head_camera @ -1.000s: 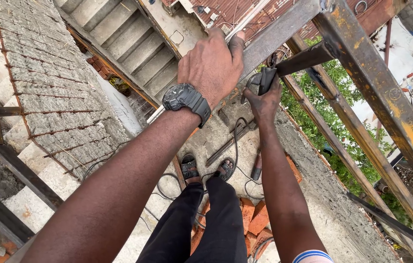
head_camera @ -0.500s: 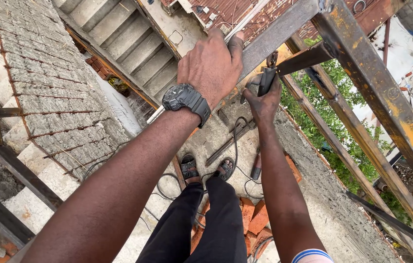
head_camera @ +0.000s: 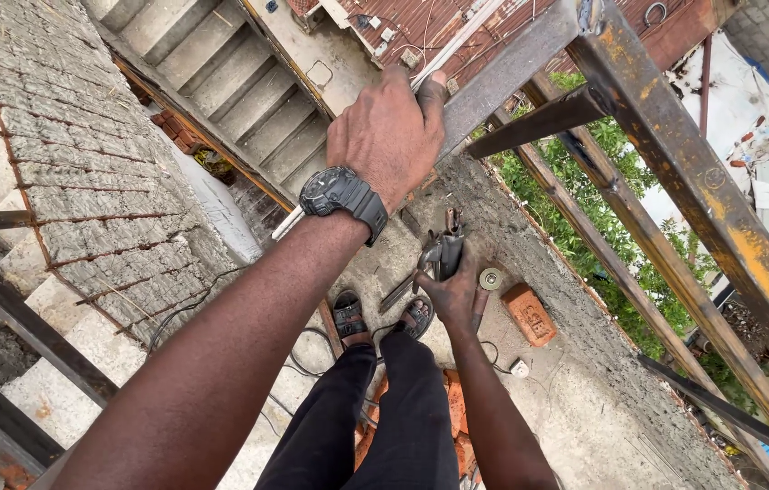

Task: Welding sections of a metal balcony railing or frame together using an arc welder.

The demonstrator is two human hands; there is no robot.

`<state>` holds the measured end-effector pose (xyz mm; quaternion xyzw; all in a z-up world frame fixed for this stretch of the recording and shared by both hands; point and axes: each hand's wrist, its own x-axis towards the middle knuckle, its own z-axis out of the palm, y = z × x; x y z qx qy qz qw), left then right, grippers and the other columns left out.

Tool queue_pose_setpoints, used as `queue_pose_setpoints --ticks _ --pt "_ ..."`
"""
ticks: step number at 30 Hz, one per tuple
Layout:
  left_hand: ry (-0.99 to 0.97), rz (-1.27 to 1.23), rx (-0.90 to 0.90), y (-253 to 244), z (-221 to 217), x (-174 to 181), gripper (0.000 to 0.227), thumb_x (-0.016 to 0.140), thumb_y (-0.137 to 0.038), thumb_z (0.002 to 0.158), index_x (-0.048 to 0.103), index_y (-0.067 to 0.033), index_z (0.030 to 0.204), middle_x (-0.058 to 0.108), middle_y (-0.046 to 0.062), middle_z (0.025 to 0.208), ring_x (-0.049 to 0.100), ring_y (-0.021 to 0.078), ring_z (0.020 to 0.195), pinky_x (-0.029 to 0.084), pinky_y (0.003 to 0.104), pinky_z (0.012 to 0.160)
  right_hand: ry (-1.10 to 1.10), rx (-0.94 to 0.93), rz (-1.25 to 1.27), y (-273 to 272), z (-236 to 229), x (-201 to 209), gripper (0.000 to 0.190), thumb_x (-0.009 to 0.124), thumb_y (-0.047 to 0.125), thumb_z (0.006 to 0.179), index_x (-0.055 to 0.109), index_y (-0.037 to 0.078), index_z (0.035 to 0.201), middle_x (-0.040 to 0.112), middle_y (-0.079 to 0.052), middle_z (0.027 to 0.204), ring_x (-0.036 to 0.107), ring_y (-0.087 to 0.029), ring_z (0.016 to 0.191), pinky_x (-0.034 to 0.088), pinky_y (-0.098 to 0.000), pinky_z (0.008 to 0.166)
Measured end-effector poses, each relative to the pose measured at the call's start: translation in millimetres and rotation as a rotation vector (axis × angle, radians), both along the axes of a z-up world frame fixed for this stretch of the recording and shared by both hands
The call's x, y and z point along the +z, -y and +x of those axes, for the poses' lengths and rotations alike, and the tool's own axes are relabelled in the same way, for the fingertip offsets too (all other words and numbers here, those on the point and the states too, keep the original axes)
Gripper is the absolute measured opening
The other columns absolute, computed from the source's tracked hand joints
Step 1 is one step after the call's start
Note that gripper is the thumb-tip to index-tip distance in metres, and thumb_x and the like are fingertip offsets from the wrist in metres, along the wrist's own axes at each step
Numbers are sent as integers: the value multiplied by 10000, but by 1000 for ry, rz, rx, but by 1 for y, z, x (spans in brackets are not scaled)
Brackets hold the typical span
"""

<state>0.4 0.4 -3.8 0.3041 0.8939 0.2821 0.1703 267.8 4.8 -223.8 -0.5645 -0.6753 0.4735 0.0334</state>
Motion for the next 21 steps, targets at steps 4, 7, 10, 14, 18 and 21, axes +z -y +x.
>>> queue_pose_setpoints --ticks 4,7,10,14,18,21 --pt "121 -67 -2 1 0 18 505 377 -484 1034 624 -44 1069 689 78 711 737 237 608 598 408 528 93 103 99 24 25 -30 1144 946 235 597 318 -25 1516 546 -213 1335 606 -352 1206 521 -441 1063" --pt "138 -102 -10 2 0 17 511 374 -488 1043 624 -46 1090 687 70 690 727 231 599 585 406 533 92 121 98 36 34 -43 1132 976 272 608 336 -68 1478 529 -234 1341 576 -359 1211 482 -432 1072" --pt "93 -81 -17 2 -1 13 517 378 -484 1039 626 -35 1103 685 67 691 728 224 599 580 404 526 -18 36 87 39 33 -46 1072 938 281 606 395 -51 1469 577 -225 1315 637 -326 1183 526 -397 1053" --pt "117 -104 -8 1 -2 15 523 375 -483 1039 615 -25 1122 695 72 687 734 235 622 592 414 559 36 41 25 35 24 -27 1081 917 246 613 370 -45 1499 586 -233 1287 645 -325 1132 544 -399 1001" --pt "141 -134 -4 -1 -3 16 524 376 -493 1036 606 -28 1112 694 86 707 739 255 667 597 441 606 146 84 -118 27 16 1 1052 931 273 605 391 -17 1460 686 -188 1105 706 -294 968 581 -386 901" --pt "104 -148 18 0 -2 21 529 380 -501 1065 622 -31 1089 689 119 744 723 297 713 583 464 647 128 14 -333 26 27 -7 859 949 272 631 577 -117 1300 720 -175 1025 719 -299 913 604 -420 783"
